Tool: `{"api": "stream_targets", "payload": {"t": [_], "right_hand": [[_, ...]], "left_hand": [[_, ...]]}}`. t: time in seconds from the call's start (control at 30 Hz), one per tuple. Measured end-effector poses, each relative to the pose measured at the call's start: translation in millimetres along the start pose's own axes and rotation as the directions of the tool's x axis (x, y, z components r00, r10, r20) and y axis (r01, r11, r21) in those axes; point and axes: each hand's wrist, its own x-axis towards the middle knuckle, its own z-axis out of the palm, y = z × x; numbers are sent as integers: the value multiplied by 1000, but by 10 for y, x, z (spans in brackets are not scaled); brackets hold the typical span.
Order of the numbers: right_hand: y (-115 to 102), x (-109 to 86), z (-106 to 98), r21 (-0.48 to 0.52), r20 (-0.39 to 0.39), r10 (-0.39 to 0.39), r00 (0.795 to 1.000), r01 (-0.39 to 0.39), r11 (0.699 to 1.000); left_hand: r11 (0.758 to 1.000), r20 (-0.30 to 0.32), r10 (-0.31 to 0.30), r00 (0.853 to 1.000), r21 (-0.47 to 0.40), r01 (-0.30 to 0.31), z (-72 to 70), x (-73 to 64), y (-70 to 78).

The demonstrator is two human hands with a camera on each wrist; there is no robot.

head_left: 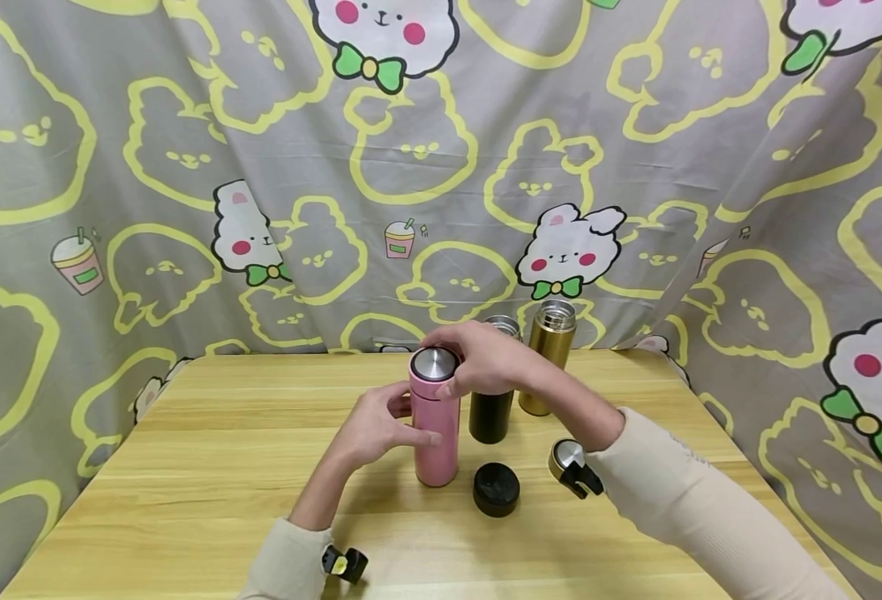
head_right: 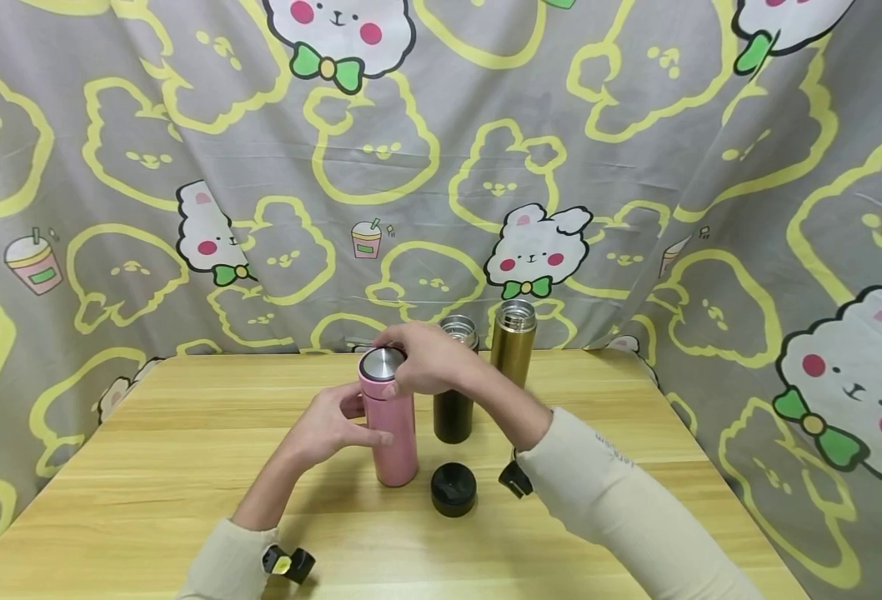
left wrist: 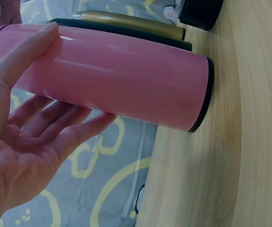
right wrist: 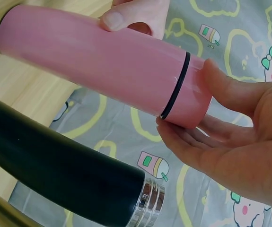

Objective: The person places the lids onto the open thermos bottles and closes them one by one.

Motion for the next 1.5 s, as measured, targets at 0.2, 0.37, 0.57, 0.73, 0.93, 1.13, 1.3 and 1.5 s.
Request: {"api": "stream_targets", "payload": {"t": [0.2, 0.37, 0.57, 0.73, 0.93, 1.13, 1.3, 1.5], "right_hand": [[-13, -9, 39, -11, -74, 49, 996, -50, 999], [-7, -10, 69, -20, -124, 87, 988, -90, 996], [-2, -8, 78, -30, -123, 114, 986, -119, 993], [-8, -7, 72, -31, -99, 129, 987, -133, 991], [-25, -22, 43, -25, -39, 125, 991, -126, 992], [-34, -20, -6, -19, 23, 103, 994, -102, 995], [-36, -14, -44, -8, 55, 51, 997, -51, 999], [-47, -8, -49, -18, 52, 21, 998, -20, 1000]], "left_hand": [[1000, -4, 3, 1000, 2, -3, 2, 4, 2], [1000, -7, 4, 1000, 7, -4, 3, 6, 2], [1000, -7, 0, 1000, 13, 0, 5, -2, 2], [1000, -3, 2, 1000, 14, -2, -2, -6, 0], [1000, 7, 2, 1000, 8, -2, -4, -5, -7], [1000, 2, -11, 1000, 15, 11, -2, -13, -3], [999, 1, -23, 1000, 24, 23, 2, -13, -2], [999, -5, -24, 1000, 26, 24, 2, -13, -5]]}}
